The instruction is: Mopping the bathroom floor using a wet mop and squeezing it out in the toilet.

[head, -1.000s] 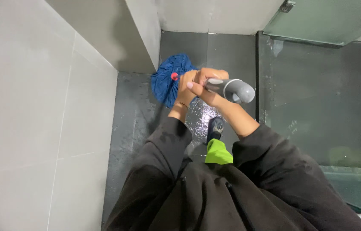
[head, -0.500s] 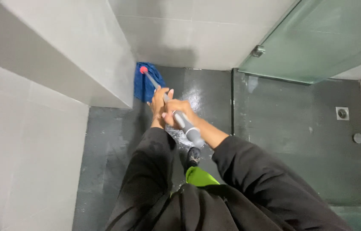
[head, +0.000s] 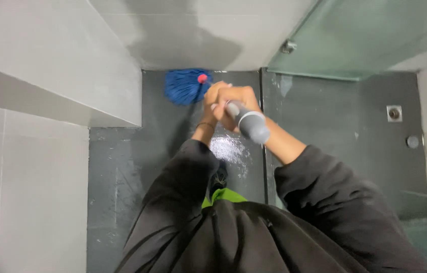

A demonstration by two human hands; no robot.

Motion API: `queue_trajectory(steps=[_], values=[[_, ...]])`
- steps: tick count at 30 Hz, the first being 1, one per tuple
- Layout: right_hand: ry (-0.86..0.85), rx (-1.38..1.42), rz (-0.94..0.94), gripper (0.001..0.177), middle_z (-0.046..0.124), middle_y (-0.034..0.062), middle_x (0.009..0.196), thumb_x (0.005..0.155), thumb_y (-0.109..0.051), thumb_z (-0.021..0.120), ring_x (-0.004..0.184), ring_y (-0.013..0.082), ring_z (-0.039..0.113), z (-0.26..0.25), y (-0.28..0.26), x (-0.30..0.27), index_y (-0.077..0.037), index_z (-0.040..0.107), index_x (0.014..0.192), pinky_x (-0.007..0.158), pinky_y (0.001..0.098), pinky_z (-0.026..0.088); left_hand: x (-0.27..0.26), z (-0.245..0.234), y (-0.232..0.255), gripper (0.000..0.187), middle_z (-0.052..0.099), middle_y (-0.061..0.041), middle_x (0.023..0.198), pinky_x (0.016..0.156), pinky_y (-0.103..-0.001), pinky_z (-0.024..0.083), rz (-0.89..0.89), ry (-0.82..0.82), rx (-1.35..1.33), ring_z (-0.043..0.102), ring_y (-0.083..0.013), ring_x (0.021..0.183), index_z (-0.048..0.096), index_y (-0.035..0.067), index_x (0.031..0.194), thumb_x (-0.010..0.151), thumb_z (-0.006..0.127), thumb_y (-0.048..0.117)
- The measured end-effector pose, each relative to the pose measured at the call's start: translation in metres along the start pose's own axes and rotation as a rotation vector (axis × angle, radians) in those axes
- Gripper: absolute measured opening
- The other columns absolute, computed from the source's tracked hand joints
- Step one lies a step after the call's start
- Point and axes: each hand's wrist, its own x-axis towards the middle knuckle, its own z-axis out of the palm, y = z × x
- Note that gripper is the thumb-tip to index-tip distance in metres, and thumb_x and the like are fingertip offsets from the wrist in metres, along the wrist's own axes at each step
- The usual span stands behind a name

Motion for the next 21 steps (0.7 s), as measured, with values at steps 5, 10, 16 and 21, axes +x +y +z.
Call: queue_trajectory(steps=[5,10,16,21], values=[[0.168,-0.118,0.144,0.023,0.061,0.0061,0.083,0.098,0.000,0.062,0.082,0.0135,0.059,-0.031,0.002,-0.016,-0.003,0.051,0.078,0.078,0.0274,0.051,0.017,0.071,-0.011,0.028,0.071,-0.014,0.102,0.084,-0.047,0.054,-0.317,-0.193,-0.103,0.068,-0.0374,0.097,0.066,0.006,0.102,0.090,0.065,0.031],[0.227,-0.330,0.072,0.018,0.063,0.0064,0.081,0.099,0.000,0.059,0.081,0.0127,0.064,-0.067,-0.004,-0.027,-0.001,0.058,0.081,0.075,0.0278,0.053,-0.001,0.164,-0.075,0.010,0.065,-0.014,0.096,0.077,-0.050,0.048,0.159,-0.131,0.039,0.065,-0.0366,0.091,0.065,0.016,0.088,0.086,0.066,0.025],[0.357,-0.642,0.220,0.033,0.045,0.0060,0.060,0.094,-0.003,0.070,0.056,0.0131,0.040,-0.109,-0.007,-0.038,-0.003,0.048,0.069,0.054,0.0301,0.038,0.031,0.204,-0.034,0.024,0.066,-0.012,0.106,0.087,-0.045,0.054,-0.074,-0.326,0.014,0.067,-0.0352,0.102,0.063,0.012,0.114,0.097,0.063,0.028],[0.362,-0.563,0.138,0.027,0.049,0.0034,0.066,0.093,-0.007,0.069,0.060,0.0156,0.049,-0.114,0.004,-0.040,-0.006,0.050,0.074,0.058,0.0303,0.045,0.035,0.182,-0.018,0.033,0.069,-0.009,0.116,0.096,-0.039,0.052,-0.323,-0.483,-0.284,0.065,-0.0269,0.111,0.064,0.012,0.116,0.092,0.069,0.033]])
